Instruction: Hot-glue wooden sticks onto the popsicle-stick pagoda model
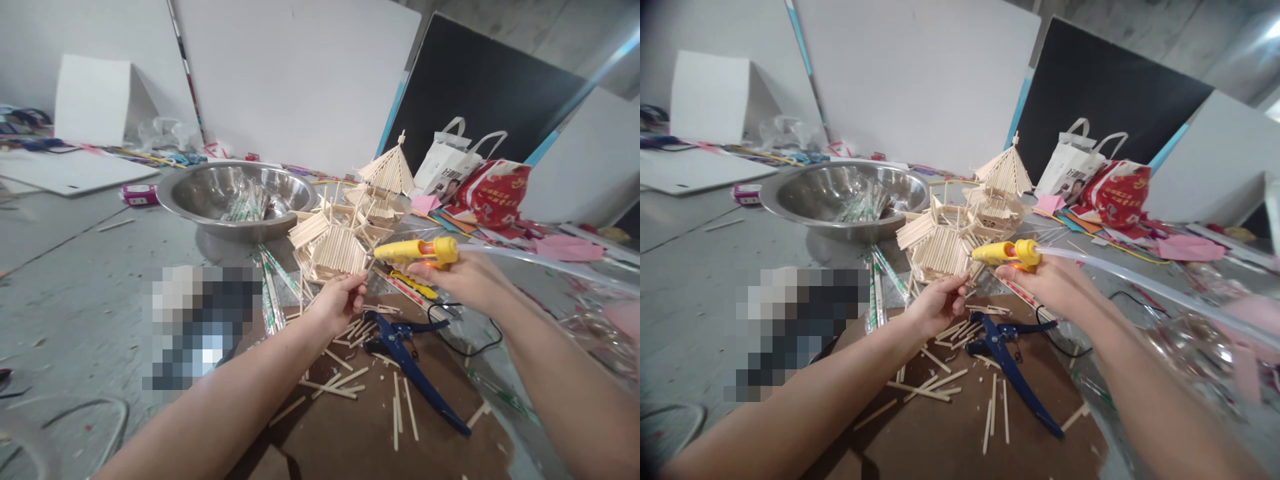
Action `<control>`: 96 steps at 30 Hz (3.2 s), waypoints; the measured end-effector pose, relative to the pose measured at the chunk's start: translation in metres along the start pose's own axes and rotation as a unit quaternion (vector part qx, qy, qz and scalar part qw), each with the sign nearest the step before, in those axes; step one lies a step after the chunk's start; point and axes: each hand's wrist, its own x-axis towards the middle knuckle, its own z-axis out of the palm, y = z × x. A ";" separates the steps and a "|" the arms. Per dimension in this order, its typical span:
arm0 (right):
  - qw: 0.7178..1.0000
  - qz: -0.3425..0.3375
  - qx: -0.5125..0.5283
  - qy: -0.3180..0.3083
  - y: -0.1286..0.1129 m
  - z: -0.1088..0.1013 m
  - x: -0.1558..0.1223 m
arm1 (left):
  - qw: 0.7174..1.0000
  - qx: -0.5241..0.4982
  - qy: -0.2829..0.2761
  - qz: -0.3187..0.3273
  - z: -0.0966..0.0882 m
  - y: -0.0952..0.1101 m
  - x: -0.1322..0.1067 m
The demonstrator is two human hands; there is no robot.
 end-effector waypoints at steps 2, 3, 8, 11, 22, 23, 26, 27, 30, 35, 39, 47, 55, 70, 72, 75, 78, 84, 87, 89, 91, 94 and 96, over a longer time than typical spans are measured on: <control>1.000 0.001 -0.019 0.004 -0.003 0.001 -0.001 | 1.000 0.002 0.002 -0.006 0.001 0.001 -0.001; 1.000 0.002 -0.030 0.004 -0.005 0.001 -0.001 | 1.000 0.003 0.003 -0.008 0.001 0.001 -0.001; 0.998 0.019 -0.054 0.009 -0.007 0.002 -0.003 | 1.000 0.007 -0.004 -0.012 0.000 0.000 -0.002; 0.999 0.014 -0.047 0.015 -0.003 0.002 -0.005 | 1.000 0.015 -0.022 -0.014 -0.003 0.000 -0.001; 0.995 0.091 0.034 0.028 0.015 0.008 -0.015 | 0.993 0.115 -0.028 -0.005 -0.012 0.001 -0.007; 0.992 0.103 0.061 0.030 0.017 0.010 -0.016 | 0.985 0.167 -0.039 -0.004 -0.013 0.005 -0.008; 0.983 0.123 0.137 0.031 0.027 0.016 -0.022 | 0.902 0.419 -0.099 0.038 -0.020 0.020 -0.011; 0.980 0.127 0.151 0.028 0.031 0.017 -0.023 | 0.851 0.511 -0.097 0.077 -0.023 0.026 -0.013; 0.976 0.131 0.169 0.030 0.040 0.020 -0.027 | 0.710 0.685 -0.082 0.140 -0.030 0.040 -0.016; 0.971 0.136 0.191 0.047 0.044 0.019 -0.030 | 0.626 0.758 -0.111 0.142 -0.026 0.039 -0.025; 0.970 0.135 0.199 0.030 0.046 0.019 -0.032 | 0.566 0.807 -0.136 0.099 -0.014 0.040 -0.035; 0.957 0.123 0.259 -0.045 0.040 0.016 -0.034 | 0.493 0.865 -0.082 0.037 -0.021 0.065 -0.040; 0.931 0.113 0.342 -0.067 0.023 0.004 -0.037 | 0.456 0.888 -0.053 0.030 -0.029 0.085 -0.044; 0.935 0.122 0.325 -0.070 0.021 0.005 -0.037 | 0.419 0.907 -0.053 -0.004 -0.034 0.086 -0.042; 0.933 0.123 0.329 -0.075 0.022 0.005 -0.038 | 0.407 0.911 -0.070 -0.005 -0.033 0.078 -0.041; 0.931 0.128 0.332 -0.085 0.023 0.005 -0.038 | 0.397 0.915 -0.069 -0.023 -0.032 0.070 -0.040; 0.933 0.127 0.327 -0.086 0.022 0.004 -0.039 | 0.392 0.918 -0.051 -0.043 -0.030 0.066 -0.039; 0.934 0.129 0.324 -0.079 0.022 0.004 -0.038 | 0.359 0.932 -0.043 -0.041 -0.032 0.076 -0.038; 0.932 0.133 0.329 -0.070 0.025 0.007 -0.038 | 0.347 0.937 -0.045 -0.014 -0.023 0.078 -0.048; 0.931 0.129 0.334 -0.066 0.026 0.008 -0.037 | 0.348 0.933 -0.075 0.047 -0.008 0.069 -0.061; 0.929 0.123 0.342 -0.064 0.027 0.009 -0.037 | 0.361 0.907 -0.177 0.121 0.012 0.047 -0.078; 0.925 0.112 0.360 -0.053 0.026 0.010 -0.036 | 0.379 0.805 -0.380 0.254 0.034 -0.005 -0.096; 0.924 0.102 0.368 -0.038 0.026 0.011 -0.036 | 0.373 0.735 -0.486 0.289 0.036 -0.040 -0.100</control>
